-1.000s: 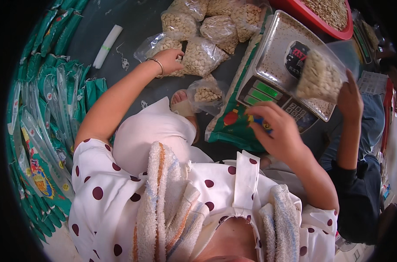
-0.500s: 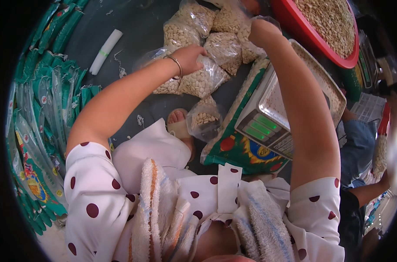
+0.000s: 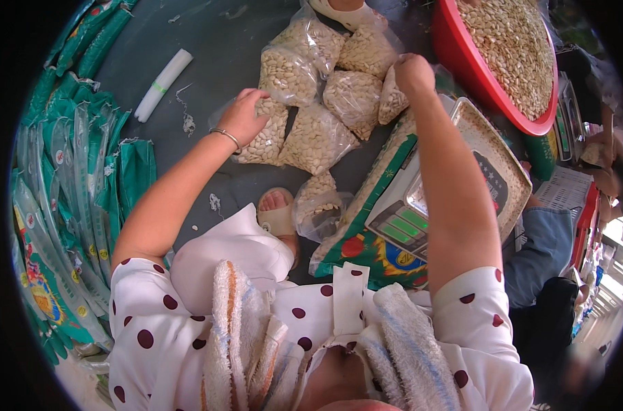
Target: The person sits on the floor and weighs peanuts using a digital scale. They repeatedly transfer peanuts from a large bulk bag into small clear plastic bags, place them on the scale to check the weight, and adjust the contents by hand to reach a target amount.
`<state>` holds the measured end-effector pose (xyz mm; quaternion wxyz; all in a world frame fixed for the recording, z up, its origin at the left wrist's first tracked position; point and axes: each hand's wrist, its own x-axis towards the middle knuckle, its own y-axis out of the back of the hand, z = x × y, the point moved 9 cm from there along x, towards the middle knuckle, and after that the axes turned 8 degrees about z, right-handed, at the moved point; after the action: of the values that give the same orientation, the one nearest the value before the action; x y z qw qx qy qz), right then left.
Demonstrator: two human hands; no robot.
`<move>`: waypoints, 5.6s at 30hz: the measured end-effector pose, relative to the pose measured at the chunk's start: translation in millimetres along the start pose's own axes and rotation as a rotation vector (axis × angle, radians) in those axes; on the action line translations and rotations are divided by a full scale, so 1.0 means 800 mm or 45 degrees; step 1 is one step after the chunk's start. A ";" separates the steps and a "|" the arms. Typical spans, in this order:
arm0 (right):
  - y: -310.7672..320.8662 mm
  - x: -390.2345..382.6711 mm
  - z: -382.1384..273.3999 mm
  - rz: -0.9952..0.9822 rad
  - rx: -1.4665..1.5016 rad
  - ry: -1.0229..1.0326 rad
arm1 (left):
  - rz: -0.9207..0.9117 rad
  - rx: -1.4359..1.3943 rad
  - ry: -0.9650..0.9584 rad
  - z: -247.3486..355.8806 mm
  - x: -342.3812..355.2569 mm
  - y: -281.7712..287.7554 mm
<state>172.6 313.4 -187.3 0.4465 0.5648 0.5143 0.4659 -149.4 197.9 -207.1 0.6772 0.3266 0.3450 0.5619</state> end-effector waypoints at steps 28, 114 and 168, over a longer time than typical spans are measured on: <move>0.459 -0.213 -0.012 0.352 0.136 0.924 | -0.717 -0.218 -0.659 0.400 -0.041 0.091; 0.214 -0.403 0.018 -0.769 1.371 -0.396 | -0.252 -0.042 -1.024 0.318 -0.122 0.013; -0.215 -0.403 -0.158 -0.806 0.135 0.728 | -0.462 -0.145 -0.851 0.264 -0.123 0.014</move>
<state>7.8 7.9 -356.6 0.3771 0.2495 0.7886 0.4168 8.3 91.2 -71.9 0.8579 0.3871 0.1256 0.3137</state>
